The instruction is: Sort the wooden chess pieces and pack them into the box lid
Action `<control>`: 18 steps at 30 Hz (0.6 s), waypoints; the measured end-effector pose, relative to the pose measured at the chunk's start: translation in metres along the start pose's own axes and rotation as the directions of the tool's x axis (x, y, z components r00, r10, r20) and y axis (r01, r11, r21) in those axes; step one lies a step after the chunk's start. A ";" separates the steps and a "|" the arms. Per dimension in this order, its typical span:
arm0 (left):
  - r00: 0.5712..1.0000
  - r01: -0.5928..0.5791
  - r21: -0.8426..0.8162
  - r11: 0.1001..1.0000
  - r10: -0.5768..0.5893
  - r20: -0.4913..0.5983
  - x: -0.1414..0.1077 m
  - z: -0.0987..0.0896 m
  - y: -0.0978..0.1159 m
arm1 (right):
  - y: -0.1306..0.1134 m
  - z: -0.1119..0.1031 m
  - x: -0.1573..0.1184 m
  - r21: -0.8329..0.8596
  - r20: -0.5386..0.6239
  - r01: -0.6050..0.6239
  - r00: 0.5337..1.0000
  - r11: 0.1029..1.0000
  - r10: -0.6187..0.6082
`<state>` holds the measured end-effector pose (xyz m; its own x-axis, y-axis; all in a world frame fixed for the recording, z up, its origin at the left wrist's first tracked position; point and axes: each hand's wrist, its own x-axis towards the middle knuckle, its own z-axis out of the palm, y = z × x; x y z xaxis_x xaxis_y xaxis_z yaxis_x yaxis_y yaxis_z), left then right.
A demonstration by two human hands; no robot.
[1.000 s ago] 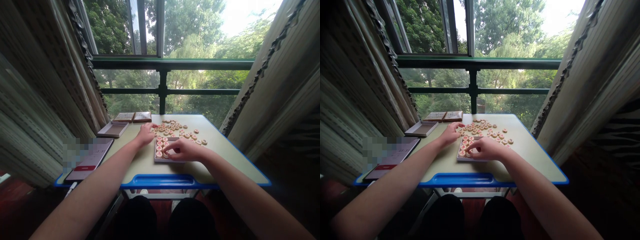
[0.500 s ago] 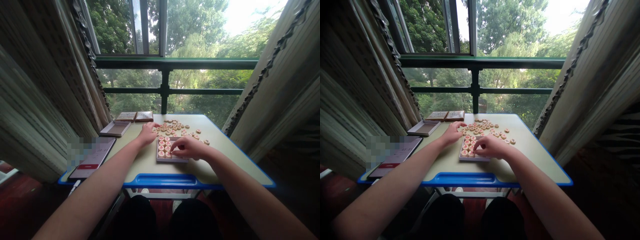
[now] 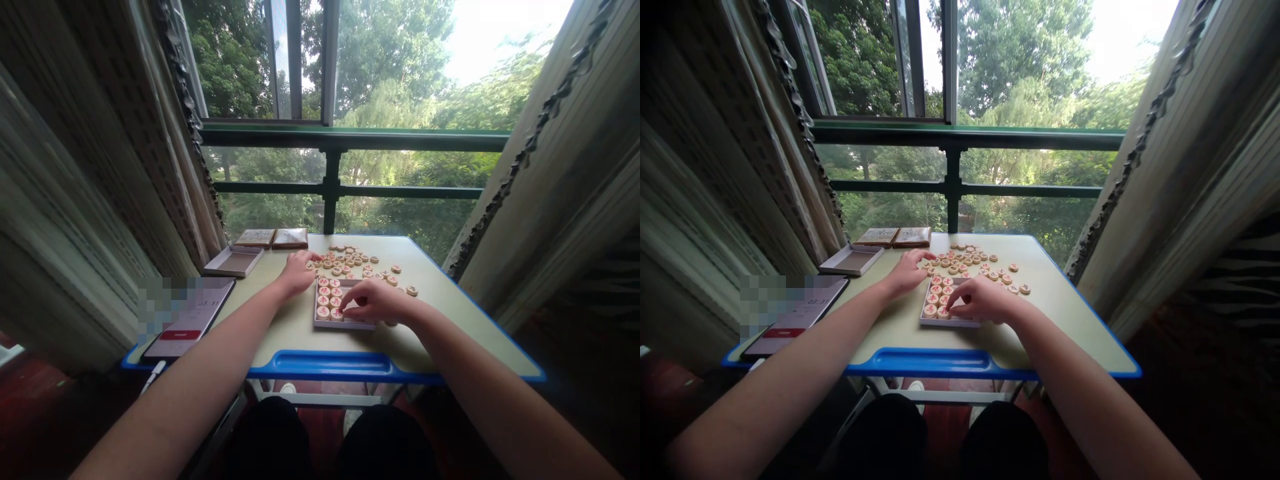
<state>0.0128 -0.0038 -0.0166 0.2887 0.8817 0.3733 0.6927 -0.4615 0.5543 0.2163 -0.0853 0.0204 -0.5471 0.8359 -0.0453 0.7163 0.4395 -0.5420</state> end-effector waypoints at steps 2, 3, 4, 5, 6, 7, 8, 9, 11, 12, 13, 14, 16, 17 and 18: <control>1.000 -0.002 0.004 1.000 0.002 0.002 0.000 0.000 0.000 | -0.001 0.000 0.000 -0.003 0.000 0.008 1.000 1.000 -0.008; 1.000 -0.004 0.006 1.000 0.004 0.003 0.000 0.000 0.000 | -0.001 0.000 0.000 -0.005 0.000 0.009 1.000 1.000 -0.009; 1.000 -0.006 0.008 1.000 0.006 0.004 0.000 0.000 0.000 | 0.000 0.000 0.000 -0.004 0.002 0.005 1.000 1.000 -0.005; 1.000 -0.009 0.009 1.000 0.009 0.004 0.000 0.001 0.000 | 0.000 0.001 0.001 -0.002 0.006 -0.002 1.000 1.000 0.002; 1.000 -0.011 0.011 1.000 0.010 0.004 0.000 0.001 0.000 | 0.001 0.001 0.001 0.004 0.009 -0.011 1.000 1.000 0.011; 1.000 -0.011 0.013 1.000 0.011 0.004 0.000 0.001 0.000 | 0.003 0.001 0.001 0.010 0.012 -0.018 1.000 1.000 0.018; 1.000 -0.011 0.016 1.000 0.011 0.004 0.000 0.001 0.000 | 0.004 0.002 0.001 0.016 0.013 -0.023 1.000 1.000 0.023; 1.000 -0.010 0.019 1.000 0.010 0.004 0.000 0.000 0.000 | 0.006 0.002 0.002 0.020 0.008 -0.024 1.000 1.000 0.024; 1.000 -0.009 0.023 1.000 0.009 0.005 0.000 0.000 0.001 | 0.009 0.001 0.002 0.011 -0.007 -0.011 1.000 1.000 0.011; 1.000 -0.011 0.022 1.000 0.011 0.005 0.000 0.000 0.001 | 0.011 0.001 0.002 -0.001 -0.011 -0.002 1.000 1.000 0.002; 1.000 -0.015 0.021 1.000 0.014 0.003 0.000 0.000 0.001 | 0.012 0.000 0.002 -0.015 -0.008 0.007 1.000 1.000 -0.007; 1.000 -0.017 0.019 1.000 0.017 0.000 -0.001 0.000 0.001 | 0.013 0.000 0.002 -0.029 0.002 0.018 1.000 0.999 -0.018; 1.000 -0.020 0.019 1.000 0.020 -0.007 -0.001 0.000 0.001 | 0.013 -0.001 0.002 -0.058 0.028 0.065 0.998 0.996 -0.064; 1.000 -0.019 0.021 1.000 0.020 -0.011 -0.001 0.000 0.001 | 0.013 -0.002 0.001 -0.075 0.035 0.102 0.994 0.992 -0.100; 1.000 -0.019 0.023 1.000 0.019 -0.013 -0.001 0.000 0.001 | 0.012 -0.002 0.001 -0.092 0.037 0.143 0.989 0.985 -0.140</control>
<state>0.0135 -0.0053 -0.0164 0.2930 0.8714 0.3934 0.7022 -0.4754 0.5300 0.2250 -0.0782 0.0157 -0.6578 0.7532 -0.0003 0.6677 0.5830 -0.4630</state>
